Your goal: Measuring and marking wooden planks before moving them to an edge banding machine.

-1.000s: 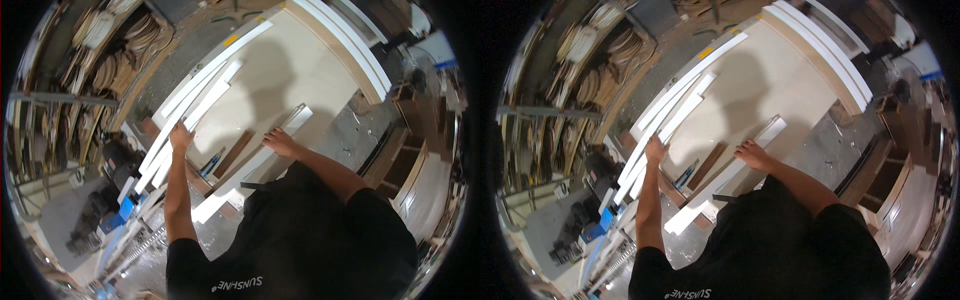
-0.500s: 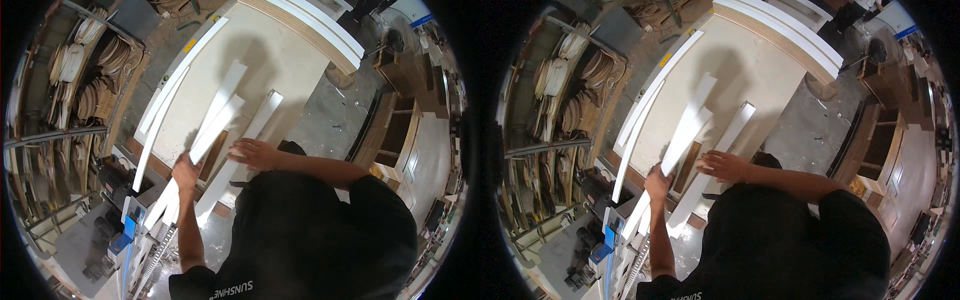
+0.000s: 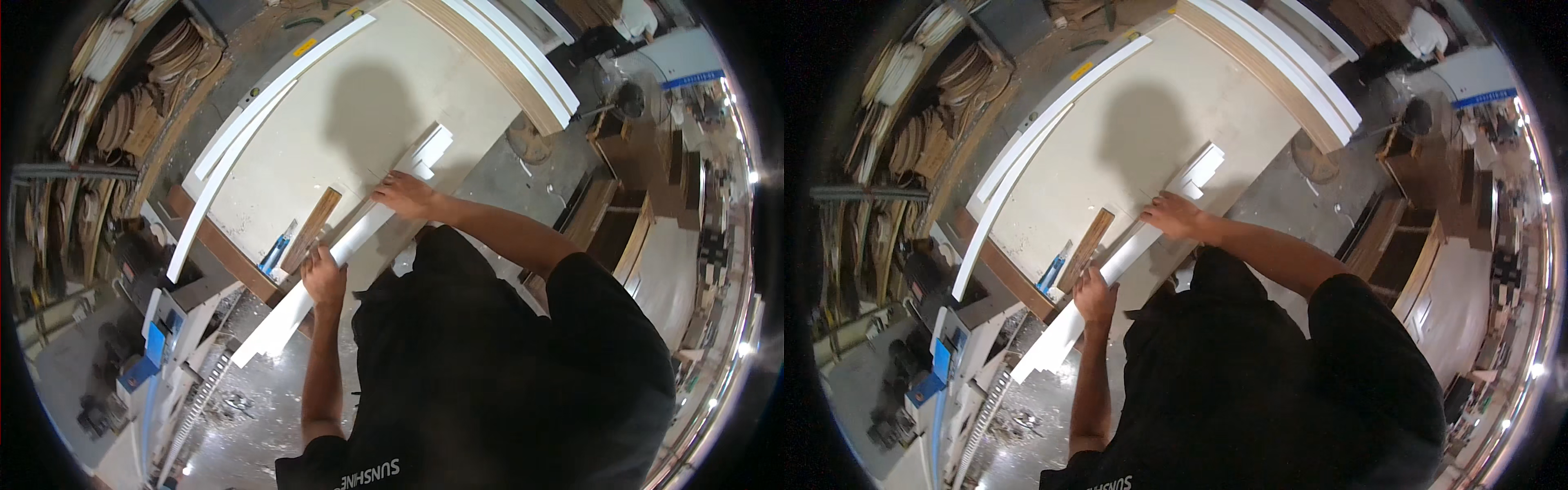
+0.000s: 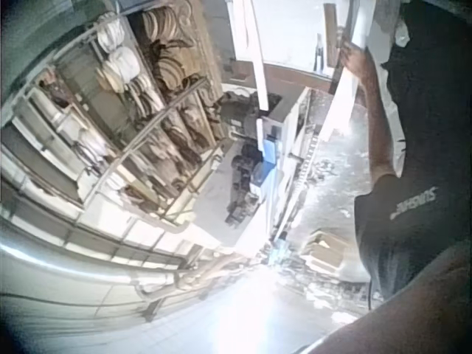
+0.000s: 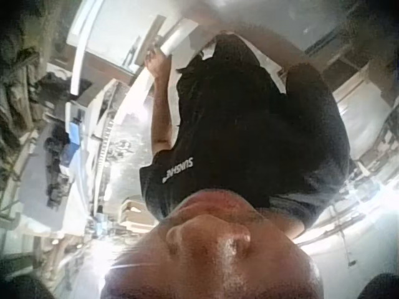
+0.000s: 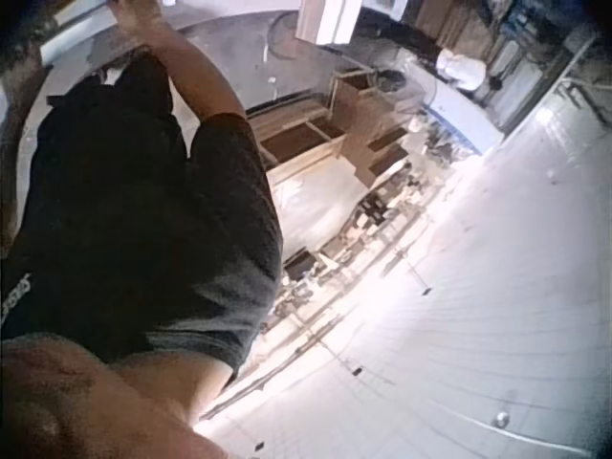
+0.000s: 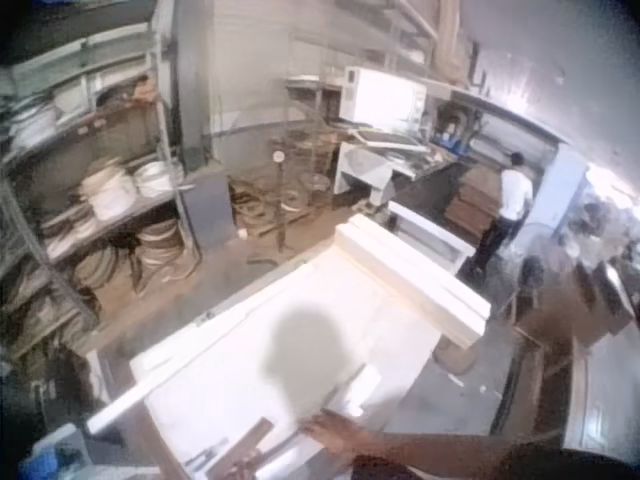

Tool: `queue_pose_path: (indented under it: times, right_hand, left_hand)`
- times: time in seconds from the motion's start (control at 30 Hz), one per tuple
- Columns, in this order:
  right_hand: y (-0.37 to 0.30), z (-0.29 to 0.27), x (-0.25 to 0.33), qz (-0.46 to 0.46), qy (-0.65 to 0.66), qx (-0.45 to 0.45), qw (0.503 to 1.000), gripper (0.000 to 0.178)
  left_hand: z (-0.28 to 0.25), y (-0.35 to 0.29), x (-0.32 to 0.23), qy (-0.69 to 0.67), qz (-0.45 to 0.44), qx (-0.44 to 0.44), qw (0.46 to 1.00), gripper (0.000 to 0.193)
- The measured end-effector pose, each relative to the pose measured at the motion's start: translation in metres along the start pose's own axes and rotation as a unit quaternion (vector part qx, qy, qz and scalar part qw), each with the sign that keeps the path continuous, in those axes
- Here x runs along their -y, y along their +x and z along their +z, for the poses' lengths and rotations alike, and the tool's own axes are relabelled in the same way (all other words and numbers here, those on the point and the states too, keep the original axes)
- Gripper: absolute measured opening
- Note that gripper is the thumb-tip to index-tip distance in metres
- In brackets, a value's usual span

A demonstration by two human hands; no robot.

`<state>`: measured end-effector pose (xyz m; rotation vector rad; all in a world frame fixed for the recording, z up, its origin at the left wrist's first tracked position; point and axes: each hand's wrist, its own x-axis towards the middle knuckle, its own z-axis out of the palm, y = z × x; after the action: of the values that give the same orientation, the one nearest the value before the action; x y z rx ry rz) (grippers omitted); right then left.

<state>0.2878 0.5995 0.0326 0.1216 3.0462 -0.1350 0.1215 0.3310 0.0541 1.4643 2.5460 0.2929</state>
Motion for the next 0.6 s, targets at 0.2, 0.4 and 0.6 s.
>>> queue_pose_path:
  times: [0.2, 0.4, 0.6]
  right_hand:
    - [0.010, -0.029, -0.007, -0.025, 0.087, 0.091, 0.992, 0.047]
    - [0.010, -0.020, -0.012, -0.010, 0.015, 0.128, 0.992, 0.052]
    - [-0.002, -0.010, -0.009, -0.057, 0.040, 0.015, 0.997, 0.058]
  left_hand:
    - [0.012, -0.007, 0.006, 0.015, -0.039, 0.029, 0.999, 0.028]
    - [-0.020, -0.001, -0.002, -0.012, -0.033, 0.124, 0.992, 0.046]
    - [-0.029, 0.045, 0.082, -0.266, -0.041, 0.380, 0.885, 0.107]
